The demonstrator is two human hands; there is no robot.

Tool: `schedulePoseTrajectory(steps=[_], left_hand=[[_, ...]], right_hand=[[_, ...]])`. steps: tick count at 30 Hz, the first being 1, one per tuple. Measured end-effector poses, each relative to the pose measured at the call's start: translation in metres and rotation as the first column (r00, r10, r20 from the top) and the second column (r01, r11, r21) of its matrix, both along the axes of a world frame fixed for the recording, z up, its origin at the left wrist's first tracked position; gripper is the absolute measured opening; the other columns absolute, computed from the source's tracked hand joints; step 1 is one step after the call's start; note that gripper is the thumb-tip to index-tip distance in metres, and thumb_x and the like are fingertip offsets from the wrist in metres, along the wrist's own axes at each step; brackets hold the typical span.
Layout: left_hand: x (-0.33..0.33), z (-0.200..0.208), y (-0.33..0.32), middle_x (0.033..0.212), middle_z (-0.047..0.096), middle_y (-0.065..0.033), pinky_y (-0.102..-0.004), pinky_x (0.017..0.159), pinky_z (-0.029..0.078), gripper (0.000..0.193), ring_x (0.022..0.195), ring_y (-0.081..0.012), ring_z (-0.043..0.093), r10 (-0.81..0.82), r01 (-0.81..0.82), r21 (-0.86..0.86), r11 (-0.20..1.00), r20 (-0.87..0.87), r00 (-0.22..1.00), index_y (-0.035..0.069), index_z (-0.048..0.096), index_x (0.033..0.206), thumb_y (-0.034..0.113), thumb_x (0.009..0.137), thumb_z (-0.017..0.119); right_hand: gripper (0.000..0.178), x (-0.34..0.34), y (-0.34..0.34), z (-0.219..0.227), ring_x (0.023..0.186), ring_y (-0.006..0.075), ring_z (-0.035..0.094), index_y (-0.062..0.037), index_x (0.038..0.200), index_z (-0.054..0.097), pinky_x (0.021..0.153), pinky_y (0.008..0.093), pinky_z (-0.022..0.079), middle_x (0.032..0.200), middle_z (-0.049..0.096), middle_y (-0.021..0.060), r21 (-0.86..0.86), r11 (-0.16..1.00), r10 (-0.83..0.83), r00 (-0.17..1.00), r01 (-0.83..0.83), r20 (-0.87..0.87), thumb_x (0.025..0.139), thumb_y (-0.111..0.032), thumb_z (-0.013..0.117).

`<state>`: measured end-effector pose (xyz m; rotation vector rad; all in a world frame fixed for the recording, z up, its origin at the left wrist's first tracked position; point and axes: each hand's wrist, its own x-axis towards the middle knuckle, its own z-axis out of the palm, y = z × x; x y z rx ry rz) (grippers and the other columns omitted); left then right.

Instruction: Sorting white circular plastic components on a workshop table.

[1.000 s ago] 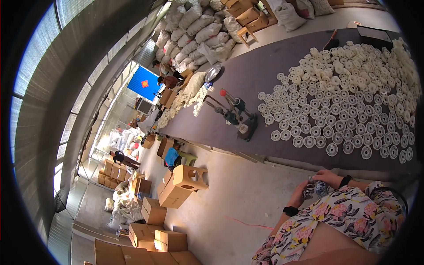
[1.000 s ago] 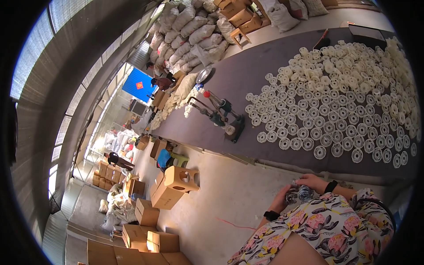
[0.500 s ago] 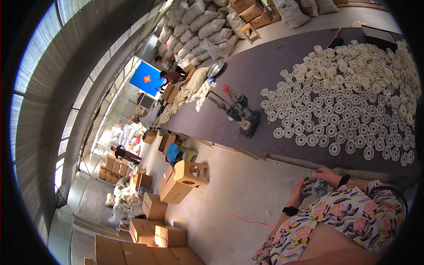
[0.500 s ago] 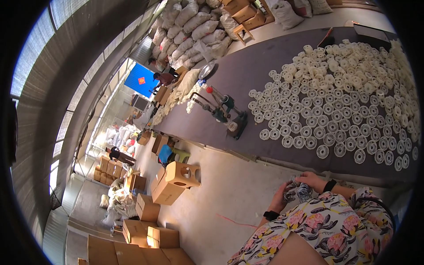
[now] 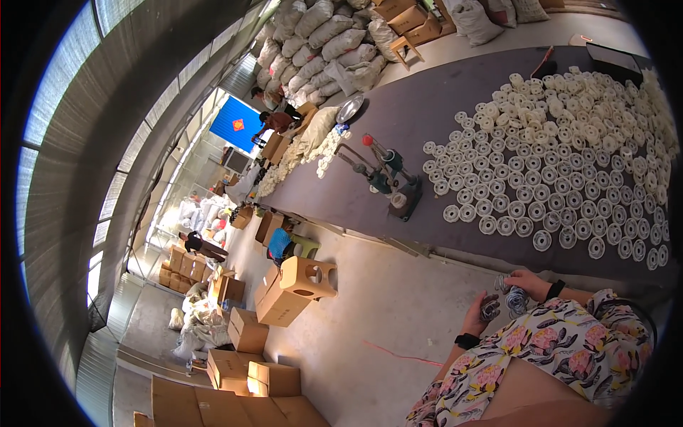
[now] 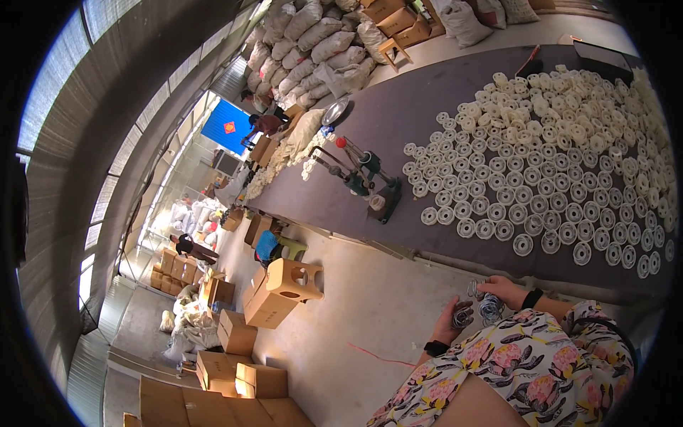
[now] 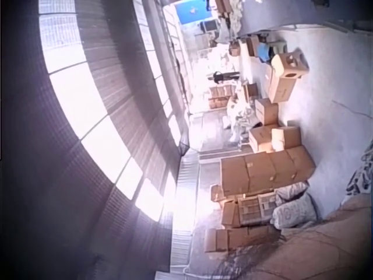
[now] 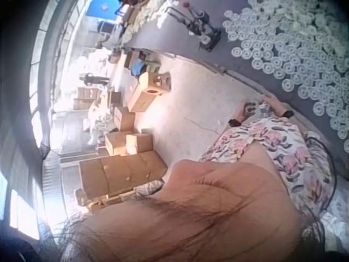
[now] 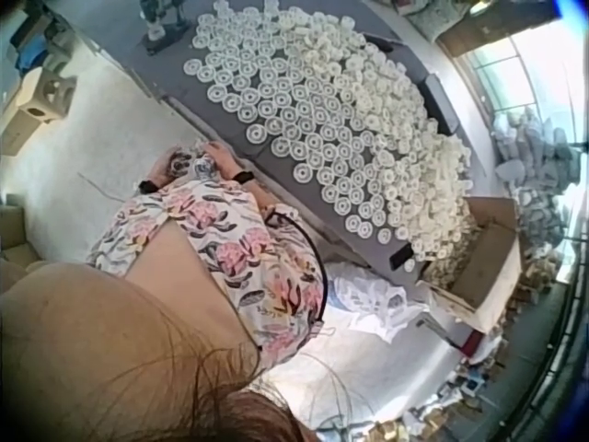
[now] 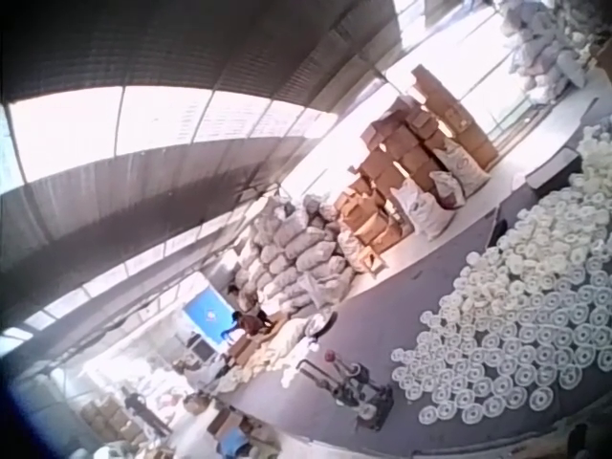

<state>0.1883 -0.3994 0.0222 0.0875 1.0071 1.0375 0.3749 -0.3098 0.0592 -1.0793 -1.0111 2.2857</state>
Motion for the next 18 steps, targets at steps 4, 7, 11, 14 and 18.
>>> schedulePoseTrajectory(steps=[4,7,11,14,18], left_hand=[[0.003,0.0,-0.006,0.097,0.057,-0.0087,-0.0326,0.077,0.046,0.035,0.087,-0.0181,0.055,0.053,0.052,0.341,0.939,-0.291,0.955,0.004,0.052,0.102,0.034,0.085,0.049],[-0.001,-0.009,-0.007,0.101,0.056,-0.0097,-0.0322,0.082,0.045,0.035,0.092,-0.0183,0.054,0.046,0.038,0.315,0.948,-0.254,0.966,0.004,0.05,0.105,0.033,0.085,0.049],[0.001,0.003,0.0,0.102,0.056,-0.0076,-0.0286,0.071,0.047,0.039,0.087,-0.0157,0.055,-0.019,0.041,0.143,0.989,-0.155,0.988,0.006,0.05,0.106,0.037,0.084,0.05],[0.008,0.019,0.004,0.1,0.057,-0.006,-0.0262,0.064,0.047,0.041,0.082,-0.0131,0.056,0.0,0.0,0.003,1.0,-0.01,1.0,0.006,0.05,0.108,0.038,0.082,0.052],[0.019,0.043,0.006,0.091,0.059,-0.0039,-0.0236,0.055,0.046,0.041,0.075,-0.0102,0.056,-0.055,0.07,0.092,0.993,-0.159,0.986,0.006,0.051,0.109,0.036,0.082,0.054]], right_hand=[[0.043,-0.003,0.0,-0.004,0.073,0.0138,0.056,0.0059,0.098,0.05,0.063,0.0256,0.045,0.084,0.058,0.0091,0.025,1.0,0.014,1.0,-0.014,-0.021,0.075,-0.029,0.063],[0.042,-0.004,0.001,-0.005,0.073,0.0141,0.056,0.0066,0.098,0.05,0.063,0.0256,0.045,0.085,0.057,0.0095,0.031,0.999,0.021,0.999,-0.02,-0.045,0.076,-0.027,0.062],[0.039,0.0,0.0,0.002,0.073,0.0139,0.056,0.0067,0.098,0.05,0.062,0.0247,0.045,0.085,0.057,0.0097,0.004,1.0,0.016,0.999,-0.016,-0.037,0.077,-0.025,0.061],[0.037,-0.003,0.001,0.002,0.072,0.0128,0.055,0.006,0.096,0.052,0.062,0.0246,0.044,0.083,0.056,0.0081,0.008,1.0,-0.001,1.0,0.001,0.001,0.077,-0.024,0.061],[0.038,-0.002,0.003,-0.003,0.073,0.0119,0.054,0.0052,0.096,0.052,0.063,0.0245,0.042,0.083,0.056,0.0075,0.072,0.997,0.028,0.998,-0.032,0.05,0.075,-0.025,0.063]])
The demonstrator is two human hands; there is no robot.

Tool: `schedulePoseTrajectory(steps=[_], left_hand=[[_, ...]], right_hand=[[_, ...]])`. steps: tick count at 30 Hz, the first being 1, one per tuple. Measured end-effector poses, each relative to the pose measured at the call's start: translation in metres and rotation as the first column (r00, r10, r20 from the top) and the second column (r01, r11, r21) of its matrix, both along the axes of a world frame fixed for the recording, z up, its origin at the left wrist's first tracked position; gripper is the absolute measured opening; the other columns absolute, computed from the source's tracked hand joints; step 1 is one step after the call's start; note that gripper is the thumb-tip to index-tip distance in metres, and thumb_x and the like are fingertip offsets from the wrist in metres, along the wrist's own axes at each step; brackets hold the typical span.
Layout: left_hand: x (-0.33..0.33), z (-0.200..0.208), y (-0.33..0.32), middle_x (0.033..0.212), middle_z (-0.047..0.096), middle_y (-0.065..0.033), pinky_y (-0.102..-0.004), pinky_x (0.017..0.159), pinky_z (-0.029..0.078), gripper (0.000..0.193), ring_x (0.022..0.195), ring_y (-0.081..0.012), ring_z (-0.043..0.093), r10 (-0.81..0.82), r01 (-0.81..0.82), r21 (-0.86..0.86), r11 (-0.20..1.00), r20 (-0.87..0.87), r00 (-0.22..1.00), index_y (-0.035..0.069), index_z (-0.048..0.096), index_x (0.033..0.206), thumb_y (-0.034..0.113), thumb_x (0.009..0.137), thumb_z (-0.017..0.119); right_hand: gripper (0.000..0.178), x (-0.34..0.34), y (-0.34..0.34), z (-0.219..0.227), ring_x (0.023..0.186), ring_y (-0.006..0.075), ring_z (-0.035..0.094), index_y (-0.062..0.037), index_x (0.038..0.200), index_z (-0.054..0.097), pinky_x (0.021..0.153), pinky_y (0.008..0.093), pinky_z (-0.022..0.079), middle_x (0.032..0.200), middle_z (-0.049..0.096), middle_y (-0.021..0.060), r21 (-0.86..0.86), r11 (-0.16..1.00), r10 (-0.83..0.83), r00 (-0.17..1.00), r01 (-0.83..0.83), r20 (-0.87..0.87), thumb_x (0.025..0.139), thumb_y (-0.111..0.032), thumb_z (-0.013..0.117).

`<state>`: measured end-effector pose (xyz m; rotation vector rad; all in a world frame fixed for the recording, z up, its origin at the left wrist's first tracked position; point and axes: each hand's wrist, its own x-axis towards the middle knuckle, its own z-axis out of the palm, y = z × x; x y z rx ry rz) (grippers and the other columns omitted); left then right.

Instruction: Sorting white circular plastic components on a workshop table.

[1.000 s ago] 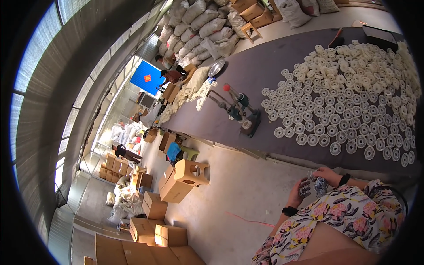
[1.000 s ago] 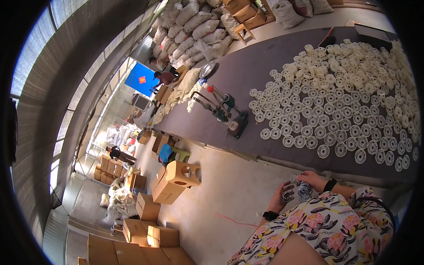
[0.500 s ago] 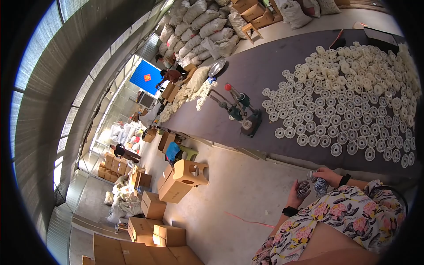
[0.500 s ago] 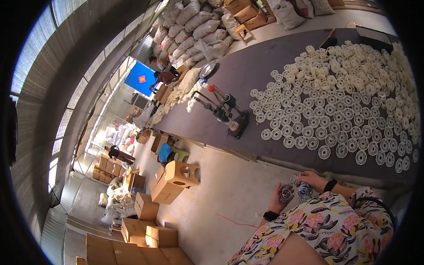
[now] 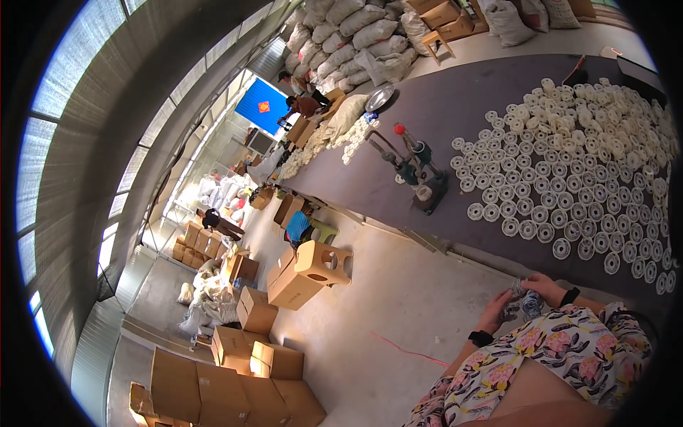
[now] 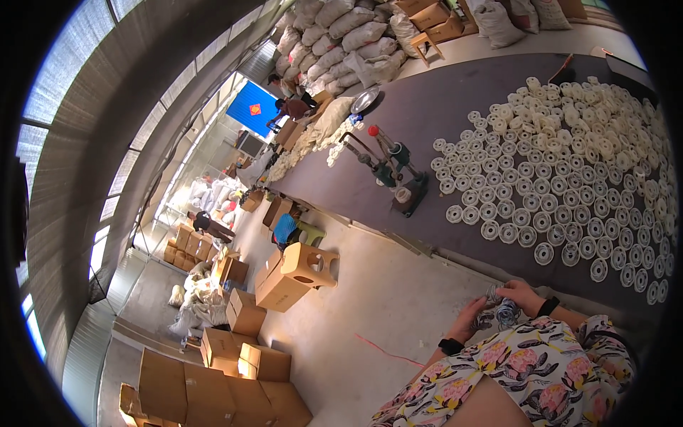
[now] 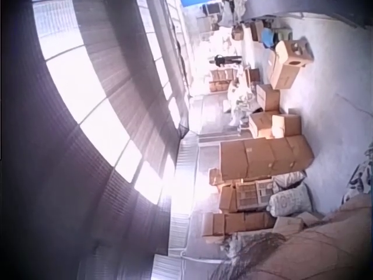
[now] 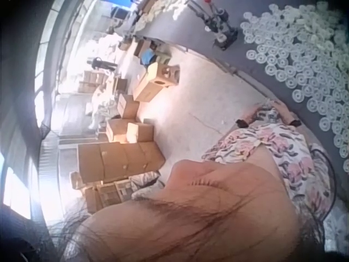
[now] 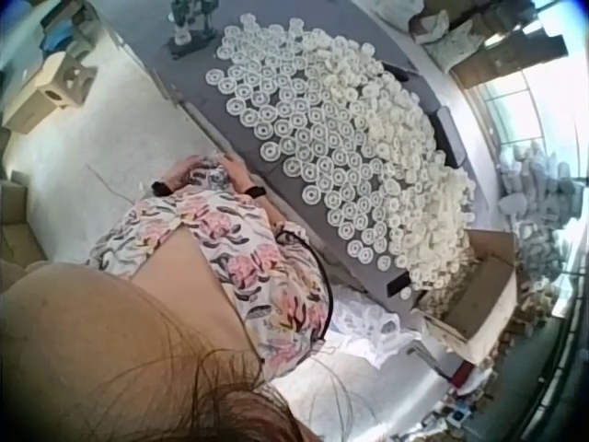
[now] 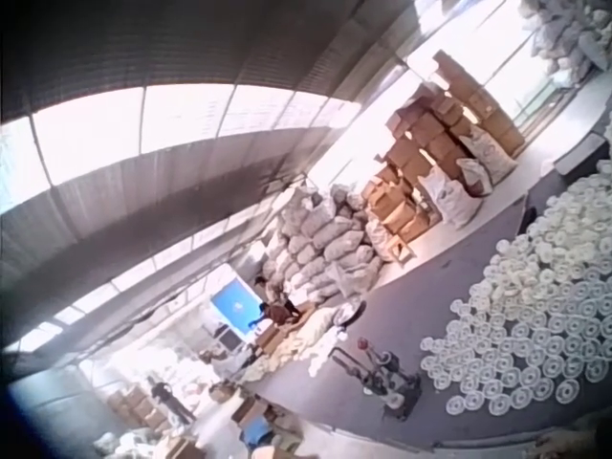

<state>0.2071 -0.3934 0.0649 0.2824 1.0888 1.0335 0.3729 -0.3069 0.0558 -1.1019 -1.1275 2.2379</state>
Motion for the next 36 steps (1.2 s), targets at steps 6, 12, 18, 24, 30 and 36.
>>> schedulePoseTrajectory(steps=[6,12,18,24,30,36], left_hand=[[-0.006,-0.013,-0.001,0.089,0.059,-0.0037,-0.0225,0.052,0.045,0.032,0.07,-0.01,0.056,-0.089,0.091,0.014,0.996,-0.089,0.992,0.005,0.052,0.107,0.027,0.084,0.052],[-0.006,-0.015,0.0,0.087,0.059,-0.0036,-0.0233,0.053,0.046,0.028,0.069,-0.0105,0.056,-0.058,0.058,-0.011,0.998,-0.039,0.998,0.006,0.054,0.101,0.028,0.084,0.051],[-0.017,-0.043,0.003,0.088,0.059,-0.0048,-0.0247,0.057,0.047,0.028,0.071,-0.0123,0.056,-0.023,0.022,-0.016,1.0,-0.026,0.999,0.006,0.054,0.099,0.029,0.084,0.05],[-0.012,-0.035,0.005,0.096,0.057,-0.0078,-0.0262,0.065,0.047,0.035,0.079,-0.0136,0.055,0.042,-0.043,0.018,0.999,0.007,0.999,0.003,0.049,0.108,0.03,0.085,0.048],[-0.022,-0.042,-0.001,0.104,0.055,-0.0091,-0.0308,0.072,0.046,0.039,0.089,-0.0156,0.054,0.082,-0.09,0.12,0.989,0.077,0.994,0.005,0.047,0.115,0.033,0.089,0.038],[-0.02,-0.037,0.002,0.106,0.055,-0.0103,-0.0355,0.08,0.044,0.037,0.099,-0.0214,0.053,0.253,-0.238,-0.088,0.967,0.238,0.938,0.004,0.048,0.111,0.03,0.09,0.034]], right_hand=[[0.042,-0.002,-0.002,0.015,0.073,0.0123,0.052,0.0038,0.096,0.052,0.063,0.0244,0.041,0.083,0.056,0.0071,0.062,0.994,0.086,0.993,-0.092,0.081,0.071,-0.026,0.068],[0.045,-0.001,-0.002,0.004,0.075,0.0128,0.053,0.0049,0.1,0.052,0.065,0.0255,0.042,0.085,0.056,0.0079,0.056,0.993,0.099,0.992,-0.104,0.075,0.071,-0.026,0.068],[0.053,-0.001,-0.002,0.004,0.081,0.0155,0.054,0.0084,0.107,0.048,0.071,0.0271,0.042,0.092,0.057,0.0114,0.117,0.988,0.088,0.994,-0.096,0.07,0.072,-0.026,0.067],[0.044,-0.002,-0.002,0.004,0.083,0.014,0.052,0.006,0.103,0.052,0.071,0.0262,0.041,0.092,0.057,0.0095,0.1,0.994,0.039,0.997,-0.046,0.073,0.073,-0.023,0.065],[0.035,0.001,-0.002,0.009,0.076,0.0134,0.054,0.0036,0.095,0.054,0.068,0.026,0.042,0.084,0.058,0.0072,0.024,0.999,-0.023,1.0,0.023,0.001,0.073,-0.022,0.064],[0.046,0.004,0.002,-0.005,0.078,0.0148,0.057,0.0065,0.106,0.048,0.068,0.0264,0.044,0.089,0.059,0.0108,-0.002,1.0,-0.005,0.999,0.005,-0.033,0.074,-0.022,0.064]])
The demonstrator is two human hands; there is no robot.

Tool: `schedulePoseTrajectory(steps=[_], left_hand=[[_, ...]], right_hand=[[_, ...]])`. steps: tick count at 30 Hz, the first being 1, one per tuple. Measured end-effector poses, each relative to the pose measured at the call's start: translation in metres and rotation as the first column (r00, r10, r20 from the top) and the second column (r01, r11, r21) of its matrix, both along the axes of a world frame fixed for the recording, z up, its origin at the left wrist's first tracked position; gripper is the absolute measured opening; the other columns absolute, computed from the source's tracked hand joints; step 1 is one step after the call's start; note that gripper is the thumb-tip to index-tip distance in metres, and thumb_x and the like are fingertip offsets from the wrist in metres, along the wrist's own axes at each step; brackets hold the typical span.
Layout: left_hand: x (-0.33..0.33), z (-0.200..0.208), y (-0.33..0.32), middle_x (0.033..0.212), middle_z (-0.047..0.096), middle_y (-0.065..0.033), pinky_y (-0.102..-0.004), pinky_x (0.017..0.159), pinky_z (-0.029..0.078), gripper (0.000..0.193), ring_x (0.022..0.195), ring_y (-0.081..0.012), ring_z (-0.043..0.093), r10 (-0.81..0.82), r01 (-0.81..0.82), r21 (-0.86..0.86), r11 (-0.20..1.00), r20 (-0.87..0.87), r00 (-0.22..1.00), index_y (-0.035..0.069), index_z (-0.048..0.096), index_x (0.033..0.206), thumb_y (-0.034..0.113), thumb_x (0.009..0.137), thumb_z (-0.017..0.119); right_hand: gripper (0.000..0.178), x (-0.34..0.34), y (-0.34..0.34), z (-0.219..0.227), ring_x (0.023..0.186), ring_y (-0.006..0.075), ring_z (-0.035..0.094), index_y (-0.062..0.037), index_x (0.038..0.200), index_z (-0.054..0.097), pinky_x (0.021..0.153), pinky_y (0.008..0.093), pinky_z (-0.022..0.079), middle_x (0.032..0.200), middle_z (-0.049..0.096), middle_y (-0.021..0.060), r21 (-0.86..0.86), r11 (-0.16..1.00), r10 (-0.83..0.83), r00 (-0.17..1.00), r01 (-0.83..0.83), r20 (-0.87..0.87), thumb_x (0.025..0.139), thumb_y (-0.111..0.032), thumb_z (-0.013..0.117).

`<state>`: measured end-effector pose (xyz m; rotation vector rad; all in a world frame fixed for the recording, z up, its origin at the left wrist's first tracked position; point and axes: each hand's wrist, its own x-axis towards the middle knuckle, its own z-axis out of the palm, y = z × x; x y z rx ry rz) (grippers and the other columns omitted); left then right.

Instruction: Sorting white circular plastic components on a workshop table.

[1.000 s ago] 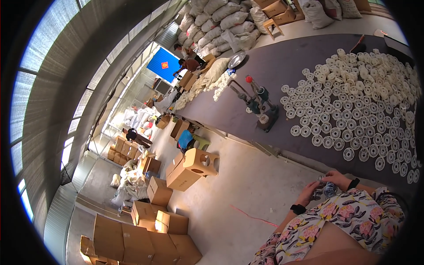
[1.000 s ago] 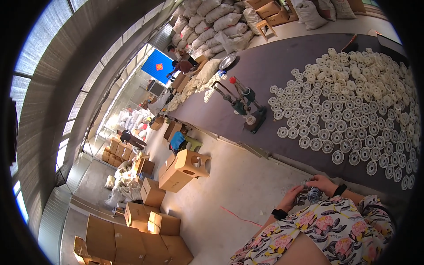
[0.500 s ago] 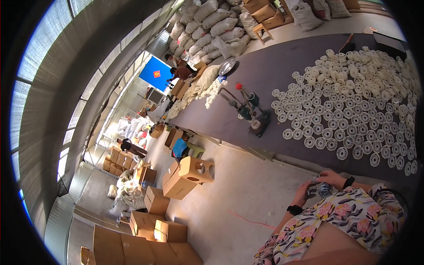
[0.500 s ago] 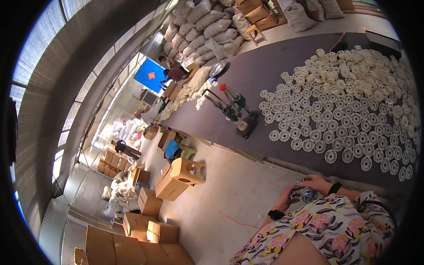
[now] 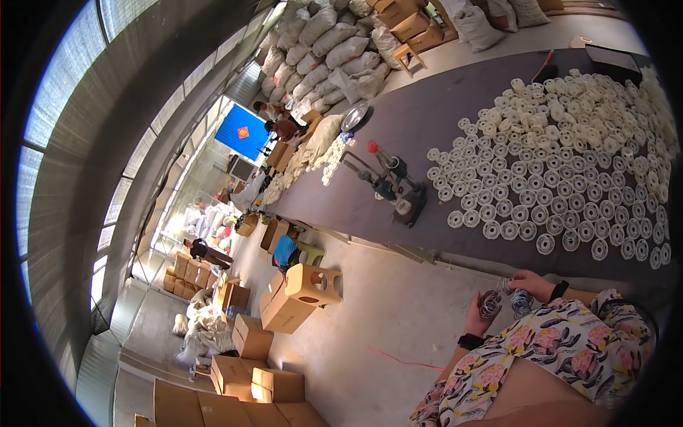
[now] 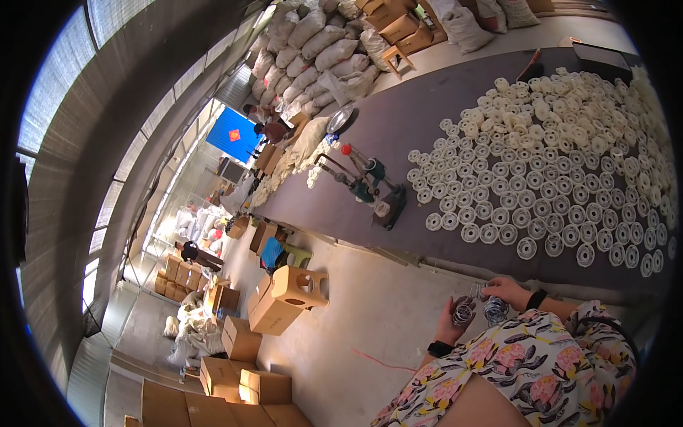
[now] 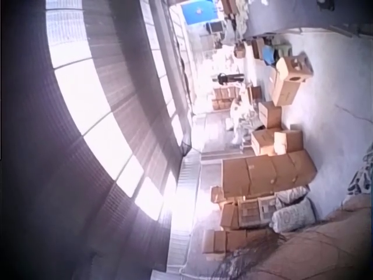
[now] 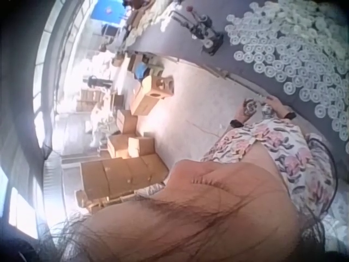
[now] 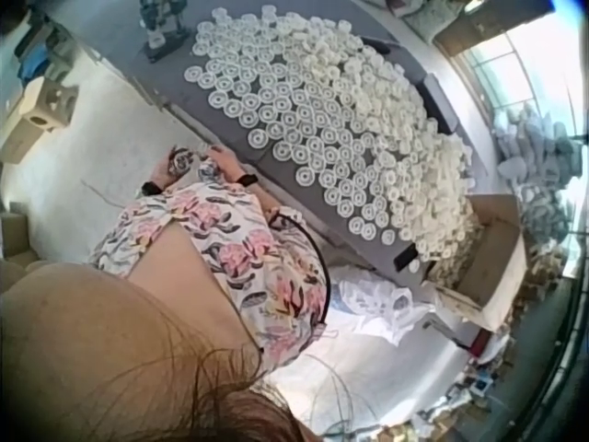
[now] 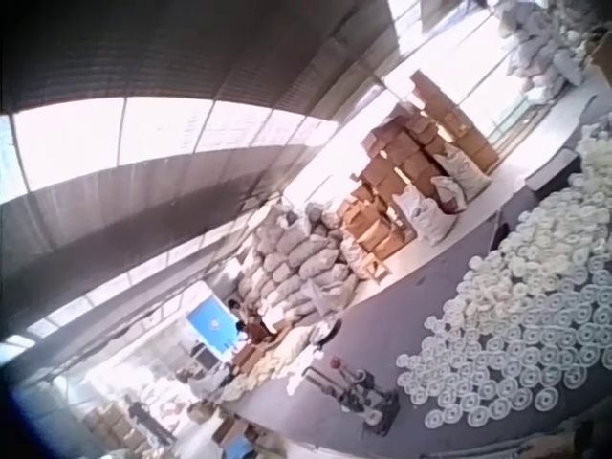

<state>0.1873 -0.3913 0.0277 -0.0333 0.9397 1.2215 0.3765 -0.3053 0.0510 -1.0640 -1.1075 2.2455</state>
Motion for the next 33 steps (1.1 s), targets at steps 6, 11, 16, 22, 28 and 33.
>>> schedulePoseTrajectory(steps=[6,11,16,22,28,33], left_hand=[[-0.009,-0.028,-0.003,0.106,0.055,-0.0136,-0.0405,0.085,0.042,0.037,0.1,-0.0252,0.053,-0.009,0.01,0.059,0.998,-0.014,1.0,0.001,0.049,0.107,0.029,0.089,0.035],[0.003,0.0,0.0,0.105,0.056,-0.0142,-0.0396,0.084,0.043,0.038,0.099,-0.0259,0.053,0.096,-0.09,-0.069,0.994,0.088,0.991,0.0,0.049,0.106,0.031,0.088,0.036],[-0.003,-0.014,-0.003,0.103,0.057,-0.0134,-0.0381,0.082,0.043,0.04,0.098,-0.025,0.053,0.053,-0.05,-0.035,0.998,0.104,0.993,0.0,0.05,0.104,0.035,0.088,0.04],[0.002,-0.006,0.001,0.1,0.057,-0.0116,-0.0387,0.082,0.044,0.037,0.095,-0.0236,0.054,0.022,-0.019,-0.045,0.999,0.052,0.998,0.002,0.051,0.101,0.035,0.088,0.04],[0.001,-0.009,-0.002,0.098,0.058,-0.0108,-0.0402,0.08,0.044,0.036,0.092,-0.0229,0.055,0.025,-0.024,-0.018,1.0,0.07,0.997,0.003,0.051,0.1,0.035,0.088,0.04],[0.001,-0.01,-0.001,0.1,0.057,-0.0101,-0.037,0.074,0.046,0.035,0.087,-0.0213,0.056,-0.124,0.125,0.002,0.992,-0.05,0.991,0.002,0.048,0.105,0.032,0.087,0.045]], right_hand=[[0.044,-0.003,0.001,-0.005,0.079,0.0142,0.057,0.0065,0.105,0.048,0.068,0.0262,0.044,0.088,0.059,0.0101,-0.016,0.999,0.038,0.999,-0.038,-0.02,0.075,-0.022,0.064],[0.044,0.0,0.001,-0.007,0.079,0.0143,0.057,0.0064,0.104,0.049,0.068,0.0265,0.044,0.088,0.059,0.01,-0.018,1.0,0.019,1.0,-0.019,-0.012,0.075,-0.023,0.063],[0.045,-0.002,0.0,-0.004,0.08,0.015,0.056,0.0072,0.104,0.049,0.07,0.0269,0.043,0.089,0.059,0.0102,-0.015,0.999,0.033,0.999,-0.034,-0.034,0.075,-0.023,0.063],[0.045,0.0,0.001,-0.013,0.08,0.0146,0.055,0.0072,0.103,0.05,0.07,0.0265,0.043,0.088,0.059,0.0098,-0.004,1.0,0.015,1.0,-0.015,0.016,0.074,-0.025,0.064],[0.045,0.0,-0.001,0.005,0.078,0.014,0.054,0.0063,0.101,0.052,0.069,0.0263,0.042,0.087,0.058,0.0084,-0.032,0.999,0.015,1.0,-0.015,-0.017,0.074,-0.028,0.064],[0.043,0.0,0.0,-0.004,0.078,0.0138,0.054,0.0058,0.1,0.053,0.069,0.0264,0.042,0.087,0.058,0.0086,0.002,1.0,0.006,1.0,-0.006,-0.009,0.074,-0.027,0.063]])
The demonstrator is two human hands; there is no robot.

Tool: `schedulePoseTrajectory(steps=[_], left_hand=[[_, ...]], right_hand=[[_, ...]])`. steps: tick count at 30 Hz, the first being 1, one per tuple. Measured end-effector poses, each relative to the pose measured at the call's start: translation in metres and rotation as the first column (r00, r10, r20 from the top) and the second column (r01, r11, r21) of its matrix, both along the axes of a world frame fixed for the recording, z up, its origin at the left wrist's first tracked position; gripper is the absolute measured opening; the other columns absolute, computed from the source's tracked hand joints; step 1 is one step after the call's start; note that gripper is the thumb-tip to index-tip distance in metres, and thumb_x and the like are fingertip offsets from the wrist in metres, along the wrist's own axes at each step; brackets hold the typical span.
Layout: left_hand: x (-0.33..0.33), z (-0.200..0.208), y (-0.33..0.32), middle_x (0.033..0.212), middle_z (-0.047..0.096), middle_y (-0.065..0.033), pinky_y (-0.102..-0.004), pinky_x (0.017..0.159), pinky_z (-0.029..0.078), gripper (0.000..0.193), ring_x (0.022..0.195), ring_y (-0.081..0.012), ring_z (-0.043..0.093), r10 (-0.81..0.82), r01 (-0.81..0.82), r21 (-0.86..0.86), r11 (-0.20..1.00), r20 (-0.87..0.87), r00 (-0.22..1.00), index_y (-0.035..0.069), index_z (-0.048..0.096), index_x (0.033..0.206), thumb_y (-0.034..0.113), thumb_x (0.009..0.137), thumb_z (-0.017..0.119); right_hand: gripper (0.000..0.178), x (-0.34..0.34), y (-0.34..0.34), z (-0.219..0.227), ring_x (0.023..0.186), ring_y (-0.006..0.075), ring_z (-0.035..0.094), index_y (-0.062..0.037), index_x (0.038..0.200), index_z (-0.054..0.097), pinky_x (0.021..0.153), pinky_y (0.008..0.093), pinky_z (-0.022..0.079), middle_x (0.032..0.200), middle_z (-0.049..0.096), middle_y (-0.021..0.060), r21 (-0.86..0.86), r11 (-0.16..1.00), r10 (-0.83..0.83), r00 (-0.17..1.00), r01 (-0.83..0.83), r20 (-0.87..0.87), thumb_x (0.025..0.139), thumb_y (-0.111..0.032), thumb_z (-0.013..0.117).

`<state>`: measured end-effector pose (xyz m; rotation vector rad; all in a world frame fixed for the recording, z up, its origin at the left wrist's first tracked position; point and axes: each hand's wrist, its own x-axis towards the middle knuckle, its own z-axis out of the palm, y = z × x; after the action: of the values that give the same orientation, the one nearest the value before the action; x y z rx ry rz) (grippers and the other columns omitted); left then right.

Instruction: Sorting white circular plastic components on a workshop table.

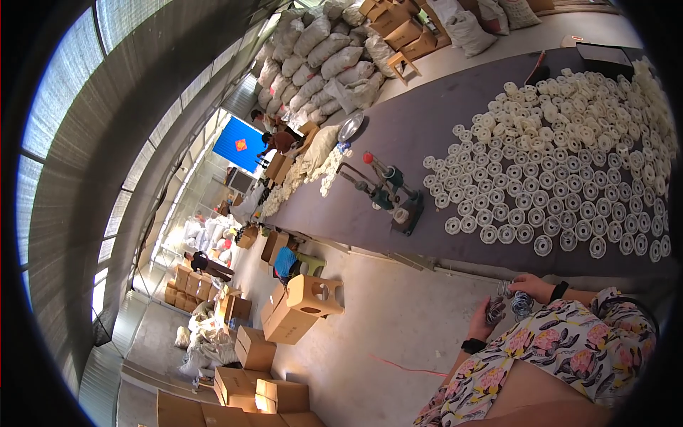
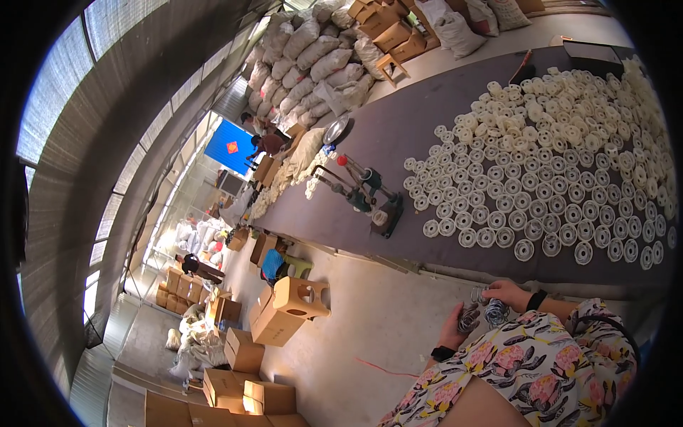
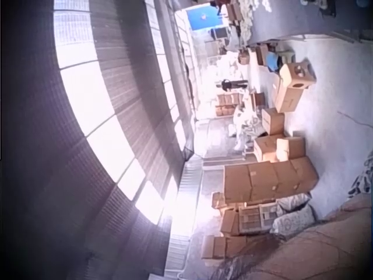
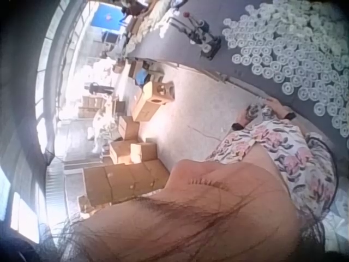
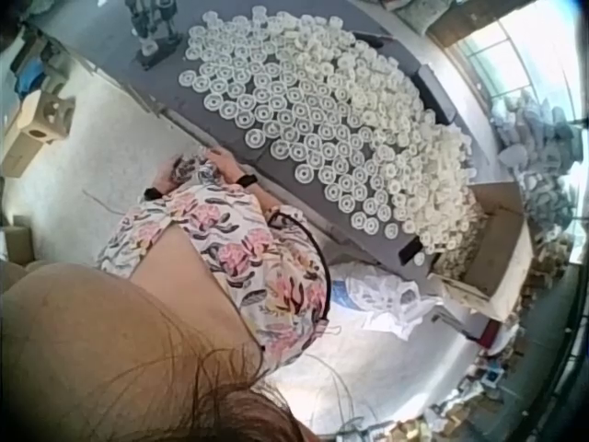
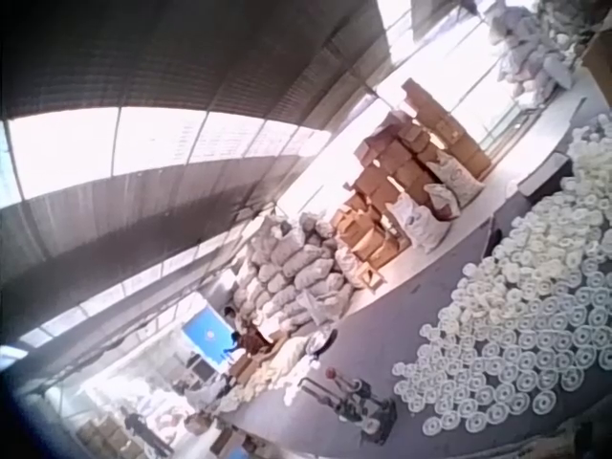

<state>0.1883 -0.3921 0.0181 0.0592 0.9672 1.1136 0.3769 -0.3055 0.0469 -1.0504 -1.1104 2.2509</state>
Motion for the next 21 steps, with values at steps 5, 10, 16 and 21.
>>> schedulePoseTrajectory(steps=[5,10,16,21], left_hand=[[0.016,0.027,0.002,0.1,0.057,-0.0078,-0.0277,0.068,0.046,0.038,0.083,-0.0162,0.057,-0.09,0.111,0.056,0.992,-0.292,0.952,0.003,0.045,0.115,0.024,0.084,0.052],[0.022,0.031,0.002,0.099,0.056,-0.0058,-0.0226,0.066,0.045,0.047,0.078,-0.0118,0.055,-0.158,0.265,0.157,0.951,-0.49,0.857,0.005,0.04,0.123,0.014,0.08,0.057],[0.021,0.039,0.004,0.098,0.055,-0.0062,-0.023,0.067,0.045,0.046,0.077,-0.0115,0.055,-0.144,0.272,0.181,0.945,-0.515,0.845,0.005,0.039,0.123,0.014,0.081,0.056],[0.016,0.036,0.005,0.097,0.055,-0.0061,-0.0227,0.069,0.044,0.046,0.077,-0.0115,0.054,-0.208,0.344,0.207,0.916,-0.489,0.847,0.005,0.039,0.123,0.014,0.082,0.056]], right_hand=[[0.041,0.002,0.0,0.0,0.079,0.0135,0.054,0.0058,0.098,0.054,0.068,0.0263,0.041,0.087,0.058,0.0084,0.017,1.0,-0.01,1.0,0.01,0.025,0.075,-0.027,0.062],[0.037,0.003,-0.003,0.016,0.076,0.0115,0.054,0.0051,0.095,0.056,0.067,0.0237,0.042,0.085,0.059,0.0066,0.009,0.999,0.048,0.999,-0.048,-0.006,0.077,-0.027,0.061],[0.03,0.009,-0.003,0.03,0.066,0.0108,0.056,0.003,0.087,0.06,0.06,0.0236,0.044,0.076,0.061,0.007,-0.122,0.986,0.107,0.993,-0.112,-0.043,0.079,-0.026,0.059],[0.029,0.007,-0.003,0.025,0.064,0.0112,0.056,0.0023,0.084,0.061,0.059,0.0239,0.044,0.073,0.061,0.0069,-0.132,0.982,0.132,0.991,-0.134,-0.027,0.08,-0.027,0.058]])
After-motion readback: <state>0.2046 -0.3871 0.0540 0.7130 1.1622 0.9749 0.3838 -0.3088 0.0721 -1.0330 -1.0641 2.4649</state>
